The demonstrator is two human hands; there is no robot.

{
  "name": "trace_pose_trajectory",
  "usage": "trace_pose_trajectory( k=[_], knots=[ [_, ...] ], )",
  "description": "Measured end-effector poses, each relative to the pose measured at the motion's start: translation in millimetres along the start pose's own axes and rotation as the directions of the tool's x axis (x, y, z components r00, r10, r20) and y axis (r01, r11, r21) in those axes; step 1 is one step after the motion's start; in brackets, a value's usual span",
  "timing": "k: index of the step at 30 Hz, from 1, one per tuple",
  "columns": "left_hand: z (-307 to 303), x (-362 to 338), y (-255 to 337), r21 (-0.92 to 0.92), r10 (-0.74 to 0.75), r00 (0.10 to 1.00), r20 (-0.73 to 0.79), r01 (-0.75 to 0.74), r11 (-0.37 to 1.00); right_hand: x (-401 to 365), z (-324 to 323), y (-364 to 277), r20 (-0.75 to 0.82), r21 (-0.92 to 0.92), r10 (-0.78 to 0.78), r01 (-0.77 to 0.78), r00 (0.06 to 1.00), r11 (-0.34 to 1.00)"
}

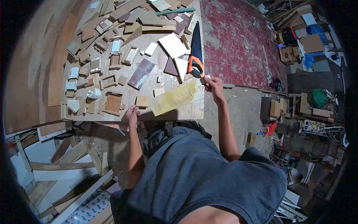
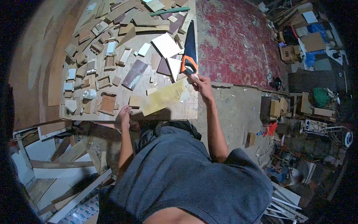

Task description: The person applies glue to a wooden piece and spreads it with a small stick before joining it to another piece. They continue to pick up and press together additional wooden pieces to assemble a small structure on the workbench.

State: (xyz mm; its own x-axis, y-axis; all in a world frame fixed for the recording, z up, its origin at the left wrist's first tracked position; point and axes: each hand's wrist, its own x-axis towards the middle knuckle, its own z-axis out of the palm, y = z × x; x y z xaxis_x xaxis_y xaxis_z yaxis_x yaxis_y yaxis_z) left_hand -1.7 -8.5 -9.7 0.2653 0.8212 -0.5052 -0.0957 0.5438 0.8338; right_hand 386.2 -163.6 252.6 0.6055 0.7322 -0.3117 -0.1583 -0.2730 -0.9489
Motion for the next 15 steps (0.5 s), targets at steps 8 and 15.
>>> trace_pose_trajectory(
  k=[8,15],
  knots=[
    [18,-6,1,0.272,-0.154,0.980,-0.123,0.182,0.945,15,-36,48,-0.039,-0.203,0.114,-0.120,0.993,0.972],
    [47,-19,12,0.788,0.268,0.954,-0.131,-0.064,0.612,18,-59,133,-0.040,-0.172,0.341,-0.343,0.939,0.923]
  ],
)
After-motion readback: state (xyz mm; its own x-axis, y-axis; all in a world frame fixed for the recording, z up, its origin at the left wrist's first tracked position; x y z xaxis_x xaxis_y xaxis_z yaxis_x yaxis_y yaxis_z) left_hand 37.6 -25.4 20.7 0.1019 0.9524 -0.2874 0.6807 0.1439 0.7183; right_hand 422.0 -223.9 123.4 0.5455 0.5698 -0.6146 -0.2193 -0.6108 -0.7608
